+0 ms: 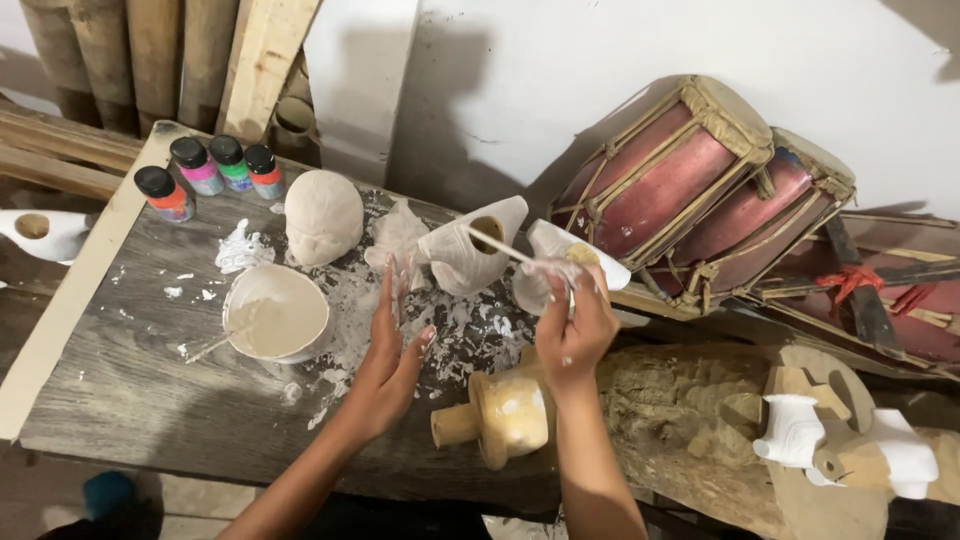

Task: Cleaning and refining plaster molds on a workbench using hands and a small tool

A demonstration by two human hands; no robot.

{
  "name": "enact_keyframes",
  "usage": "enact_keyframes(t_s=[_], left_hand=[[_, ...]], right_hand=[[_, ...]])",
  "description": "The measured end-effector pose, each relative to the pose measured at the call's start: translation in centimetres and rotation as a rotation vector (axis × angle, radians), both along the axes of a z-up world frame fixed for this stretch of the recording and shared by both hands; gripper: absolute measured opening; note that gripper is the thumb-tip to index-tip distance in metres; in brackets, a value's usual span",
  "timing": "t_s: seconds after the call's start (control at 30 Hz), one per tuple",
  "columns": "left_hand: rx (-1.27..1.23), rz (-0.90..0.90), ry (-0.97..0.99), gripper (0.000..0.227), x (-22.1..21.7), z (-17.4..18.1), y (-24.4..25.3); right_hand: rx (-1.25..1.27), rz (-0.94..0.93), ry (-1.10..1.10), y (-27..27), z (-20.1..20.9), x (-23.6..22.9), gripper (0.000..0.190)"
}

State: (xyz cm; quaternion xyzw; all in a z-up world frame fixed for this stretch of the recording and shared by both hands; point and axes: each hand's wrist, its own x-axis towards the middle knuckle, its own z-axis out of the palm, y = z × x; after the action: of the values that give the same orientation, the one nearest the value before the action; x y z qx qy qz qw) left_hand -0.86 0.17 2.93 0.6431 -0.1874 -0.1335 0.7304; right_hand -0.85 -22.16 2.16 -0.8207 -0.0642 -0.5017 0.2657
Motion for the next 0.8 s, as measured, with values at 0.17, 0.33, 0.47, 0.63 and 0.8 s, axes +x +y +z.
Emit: enact_keyframes(t_s=[0.17,0.33,0.47,0.63,0.8], left_hand=[[-0.015,0.0,-0.022,0.079,0.1,-0.5,-0.1],[0.015,0.014,-0.059,0.079,0.3,-2.2,-0.2],[0.008,0.026,-0.093,0.078,0.5,-2.1,-0.2],[-0.008,0.034,-0.102,0.076,0.6,-1.8,-0.1],[-0.008,0.008,-0.02,0.079,0.6,-0.9,0.2]], right_hand=[[-0.07,-0.016,0.022,0.9,2.4,0.3,0.018],[-0.06,-0.023,0.02,-0.7,0.6,-1.7,0.02],[-0.04,-0.013,0.041,0.5,3.2,-2.9,0.021],[0.032,0.031,0.041,-0.3,0.5,-0.5,0.023],[-0.093,0.043,0.038,1.7,3.0,0.6,0.024]])
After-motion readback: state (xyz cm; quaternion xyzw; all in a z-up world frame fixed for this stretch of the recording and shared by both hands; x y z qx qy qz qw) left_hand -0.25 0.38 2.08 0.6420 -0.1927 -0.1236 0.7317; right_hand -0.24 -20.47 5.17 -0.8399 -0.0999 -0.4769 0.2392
